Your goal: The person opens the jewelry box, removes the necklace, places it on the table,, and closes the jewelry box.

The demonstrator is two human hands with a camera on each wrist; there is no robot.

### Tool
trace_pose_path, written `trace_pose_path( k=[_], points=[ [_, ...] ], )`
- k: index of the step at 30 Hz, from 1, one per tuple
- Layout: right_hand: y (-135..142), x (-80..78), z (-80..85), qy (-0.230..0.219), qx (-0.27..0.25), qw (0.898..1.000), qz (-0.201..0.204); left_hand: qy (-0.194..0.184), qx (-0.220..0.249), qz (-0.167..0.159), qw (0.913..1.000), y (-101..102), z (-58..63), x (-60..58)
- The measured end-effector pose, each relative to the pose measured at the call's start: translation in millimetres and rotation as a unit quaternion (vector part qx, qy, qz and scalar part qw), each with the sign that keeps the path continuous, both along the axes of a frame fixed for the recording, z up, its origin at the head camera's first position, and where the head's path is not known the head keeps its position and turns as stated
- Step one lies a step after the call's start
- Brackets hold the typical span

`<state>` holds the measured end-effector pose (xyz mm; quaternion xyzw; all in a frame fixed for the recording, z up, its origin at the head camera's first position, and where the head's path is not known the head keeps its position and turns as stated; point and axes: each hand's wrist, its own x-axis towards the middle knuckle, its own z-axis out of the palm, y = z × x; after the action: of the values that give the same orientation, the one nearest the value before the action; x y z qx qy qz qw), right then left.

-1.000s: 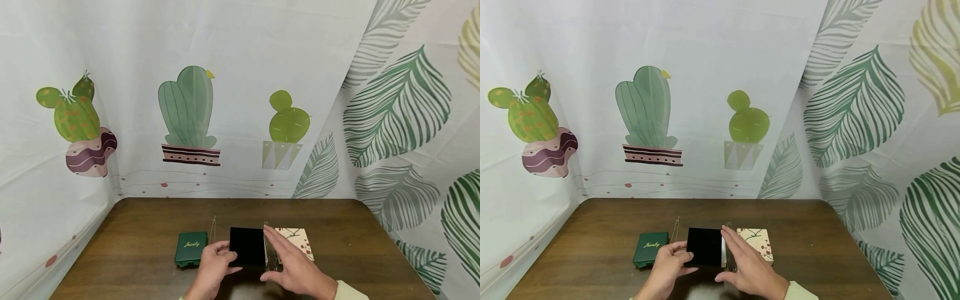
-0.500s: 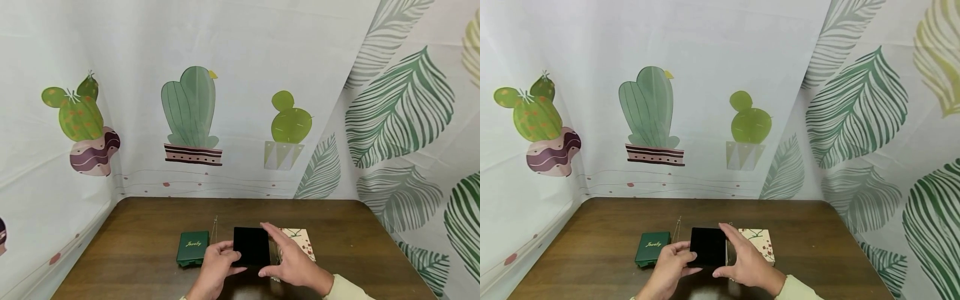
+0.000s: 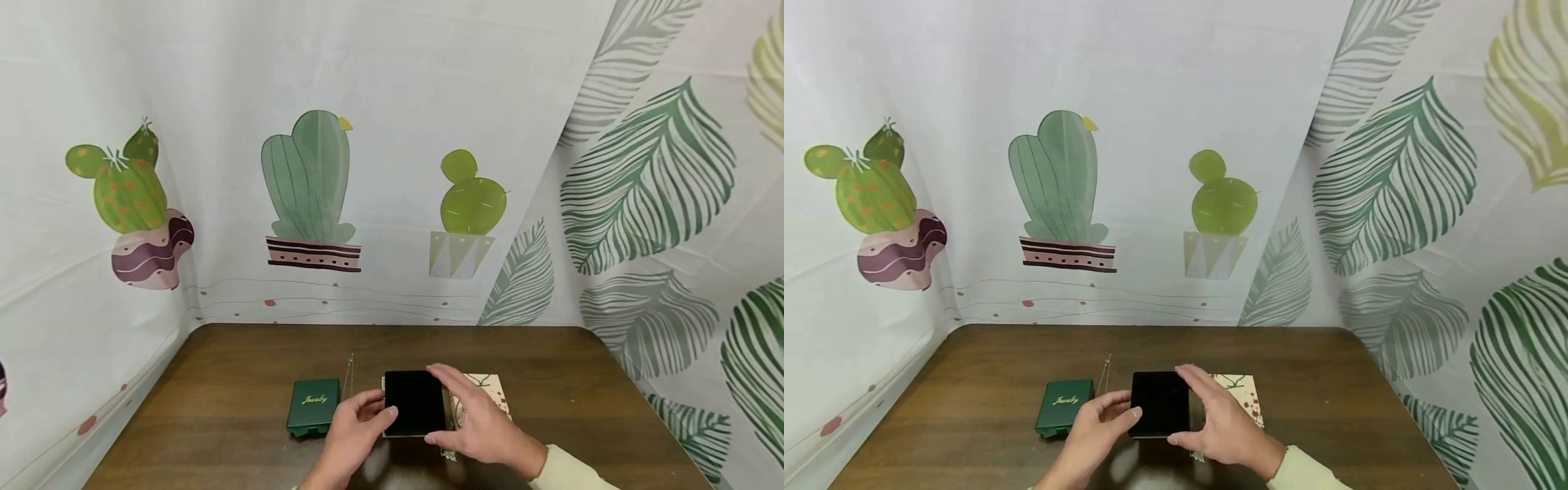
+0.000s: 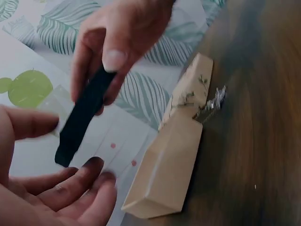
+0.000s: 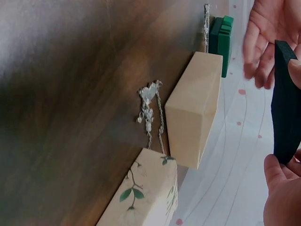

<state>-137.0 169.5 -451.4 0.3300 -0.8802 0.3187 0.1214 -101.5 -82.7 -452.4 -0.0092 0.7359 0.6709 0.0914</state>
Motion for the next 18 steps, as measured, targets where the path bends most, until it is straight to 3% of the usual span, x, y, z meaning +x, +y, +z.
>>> trace_pose_path(
  k=[4,9,14,18],
  points=[
    [5,-3.4,0.5,0.008,0.001,1.000,-0.002,0.035,-0.012,0.003,0.9993,-3,-3.2,1.7],
    [10,-8.2,-0.2,0.020,0.007,1.000,-0.007,0.078,-0.083,-0.011,0.9935,-5,-6.1,-2.2],
    [15,-12.8,-4.0,0.025,0.022,0.999,-0.011,0.101,-0.166,-0.069,0.9786,-5,-11.5,-11.2],
    [18,-15.0,-7.2,0.014,0.030,0.999,-0.005,0.111,-0.218,-0.092,0.9653,-4,-15.0,-19.5]
  ],
)
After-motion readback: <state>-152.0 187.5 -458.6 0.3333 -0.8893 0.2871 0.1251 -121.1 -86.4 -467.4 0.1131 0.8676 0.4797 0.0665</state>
